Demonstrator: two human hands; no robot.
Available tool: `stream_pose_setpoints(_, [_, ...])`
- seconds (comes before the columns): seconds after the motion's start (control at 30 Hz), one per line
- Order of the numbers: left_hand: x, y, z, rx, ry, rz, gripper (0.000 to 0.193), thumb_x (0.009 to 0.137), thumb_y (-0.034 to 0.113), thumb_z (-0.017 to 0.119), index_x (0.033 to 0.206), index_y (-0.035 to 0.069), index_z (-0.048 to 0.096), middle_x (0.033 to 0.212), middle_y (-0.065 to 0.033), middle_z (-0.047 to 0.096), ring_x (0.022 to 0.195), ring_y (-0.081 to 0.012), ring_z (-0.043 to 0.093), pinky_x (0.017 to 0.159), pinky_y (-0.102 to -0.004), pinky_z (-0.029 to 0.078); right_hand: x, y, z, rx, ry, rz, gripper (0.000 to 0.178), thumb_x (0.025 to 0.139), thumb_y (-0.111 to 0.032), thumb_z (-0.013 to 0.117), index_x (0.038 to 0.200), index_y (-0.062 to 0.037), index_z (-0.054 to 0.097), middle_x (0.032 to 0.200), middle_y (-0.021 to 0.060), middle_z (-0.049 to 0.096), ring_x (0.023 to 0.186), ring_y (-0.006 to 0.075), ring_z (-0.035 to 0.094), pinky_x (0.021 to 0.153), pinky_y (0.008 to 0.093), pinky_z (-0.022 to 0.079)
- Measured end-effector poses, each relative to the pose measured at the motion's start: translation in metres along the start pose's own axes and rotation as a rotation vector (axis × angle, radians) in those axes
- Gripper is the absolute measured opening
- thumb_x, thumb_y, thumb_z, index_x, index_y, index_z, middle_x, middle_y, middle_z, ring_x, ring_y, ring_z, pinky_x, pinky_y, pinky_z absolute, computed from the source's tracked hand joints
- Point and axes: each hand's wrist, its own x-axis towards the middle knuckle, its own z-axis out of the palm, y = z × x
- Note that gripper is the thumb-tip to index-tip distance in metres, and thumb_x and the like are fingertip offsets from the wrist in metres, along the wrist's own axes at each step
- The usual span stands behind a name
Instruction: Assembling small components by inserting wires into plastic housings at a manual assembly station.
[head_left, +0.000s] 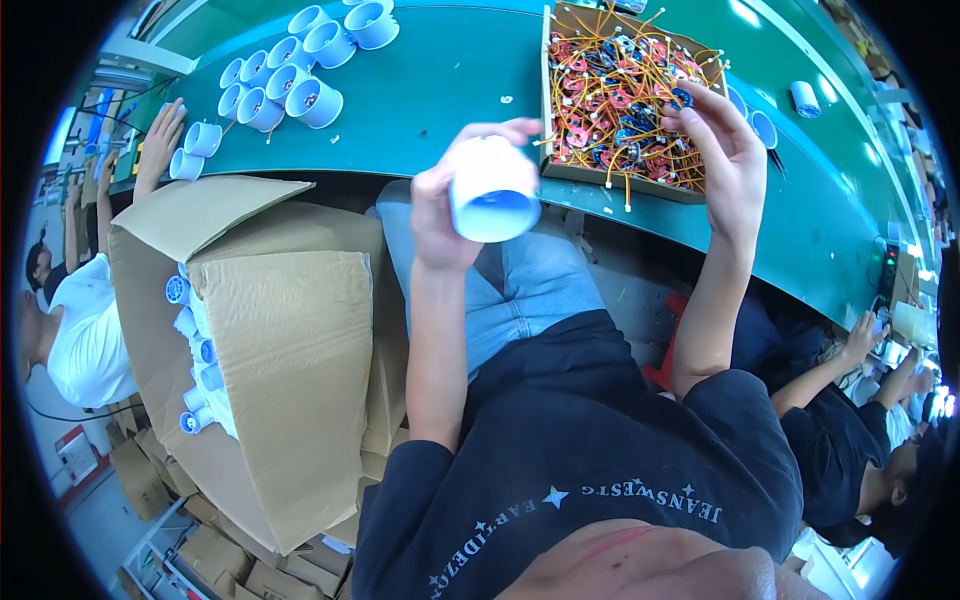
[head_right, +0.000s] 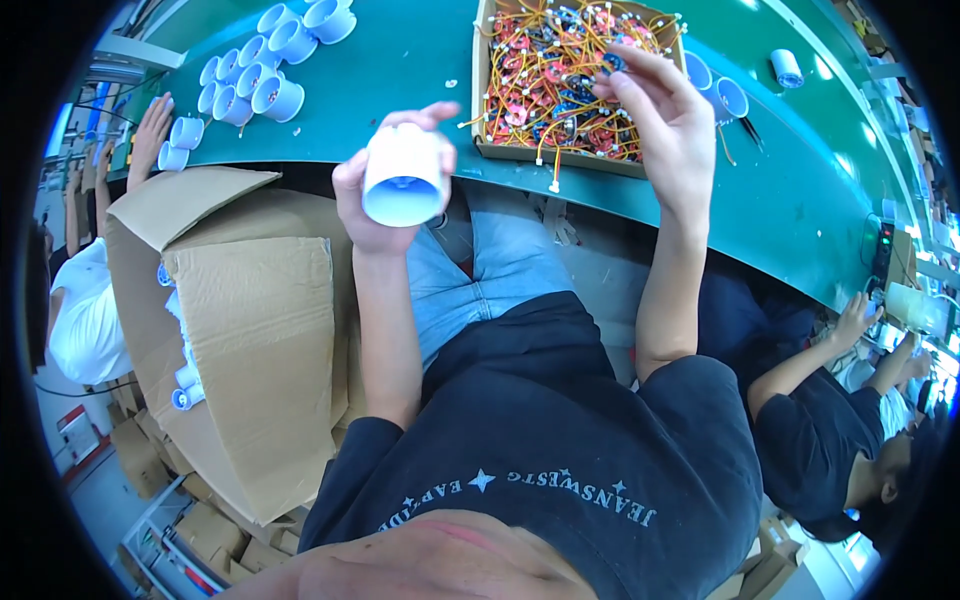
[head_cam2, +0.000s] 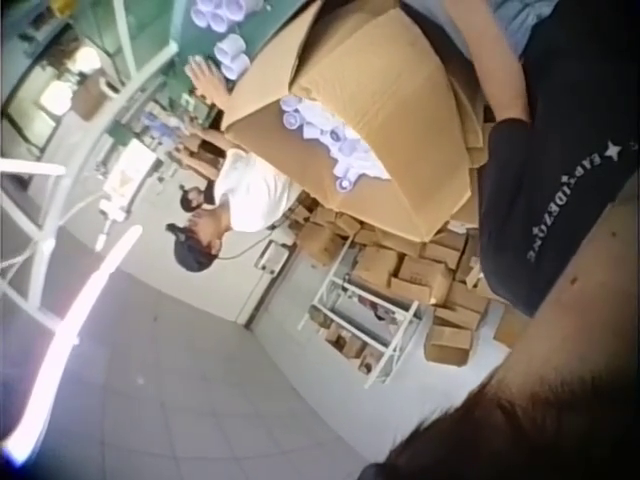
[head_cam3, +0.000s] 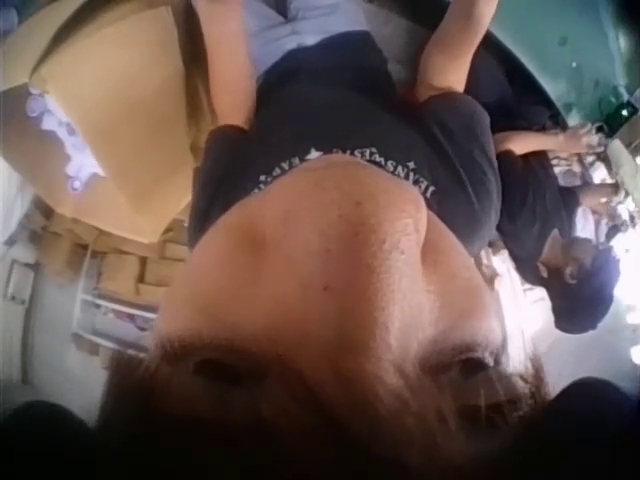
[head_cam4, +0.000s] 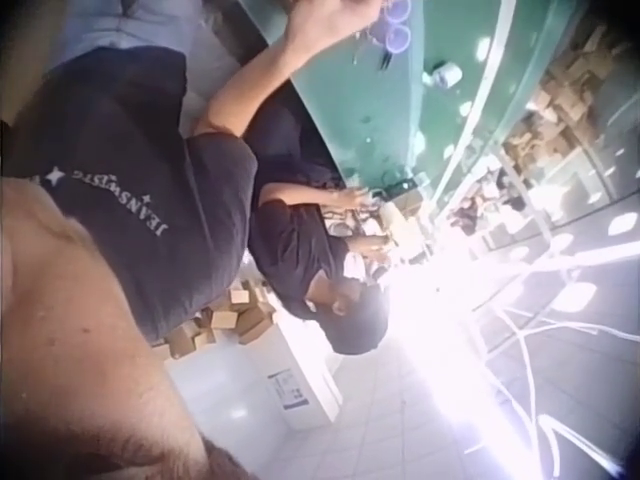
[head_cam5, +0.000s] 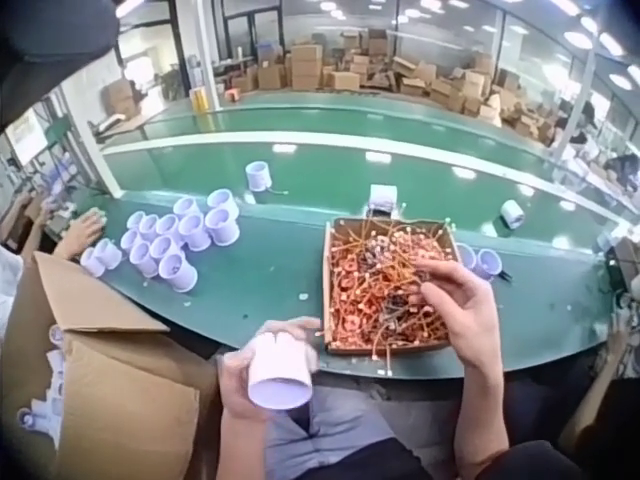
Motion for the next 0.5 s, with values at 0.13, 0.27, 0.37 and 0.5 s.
stream_pose_setpoints(0.13, [0.046,0.000,0.047,0.707,-0.065,-0.128,0.044,0.089,0.033,0.050,0.116,-0.001,0.053,0.120,-0.0159,0.056,0.095,-0.0178,0.057,0.083,-0.0271,0.045,-0.006,-0.004,0.010,0.075,-0.051,0.016,0.029,0.092,-0.001,0.059,0.119,0.0072,0.057,0.102,0.0120,0.066,0.095,0.0158,0.066,0.085,0.0264,0.052])
stream_pose_setpoints(0.27, [0.062,-0.013,0.062,0.839,-0.051,-0.250,0.037,0.087,0.028,0.050,0.112,0.001,0.053,0.106,-0.0095,0.058,0.093,-0.0128,0.055,0.082,-0.0239,0.043,-0.008,-0.006,0.009,0.096,-0.044,-0.016,0.027,0.092,-0.001,0.058,0.117,0.0074,0.058,0.101,0.0108,0.066,0.092,0.0154,0.066,0.084,0.0259,0.052])
stream_pose_setpoints(0.37, [0.061,-0.009,0.059,0.696,-0.009,-0.259,0.031,0.090,0.024,0.053,0.111,0.001,0.052,0.101,-0.0086,0.057,0.096,-0.0135,0.055,0.087,-0.0259,0.043,-0.009,-0.004,0.005,0.066,-0.053,-0.024,0.027,0.091,-0.001,0.059,0.117,0.0078,0.057,0.101,0.0108,0.066,0.090,0.0153,0.067,0.082,0.0257,0.053])
stream_pose_setpoints(0.5, [0.062,-0.009,0.061,0.662,0.003,-0.260,0.029,0.091,0.022,0.055,0.110,0.001,0.051,0.098,-0.0076,0.056,0.095,-0.0133,0.054,0.087,-0.0271,0.043,-0.011,-0.001,0.007,-0.174,-0.022,-0.020,0.027,0.092,0.000,0.057,0.118,0.0079,0.056,0.107,0.0125,0.063,0.093,0.0155,0.065,0.085,0.0271,0.052])
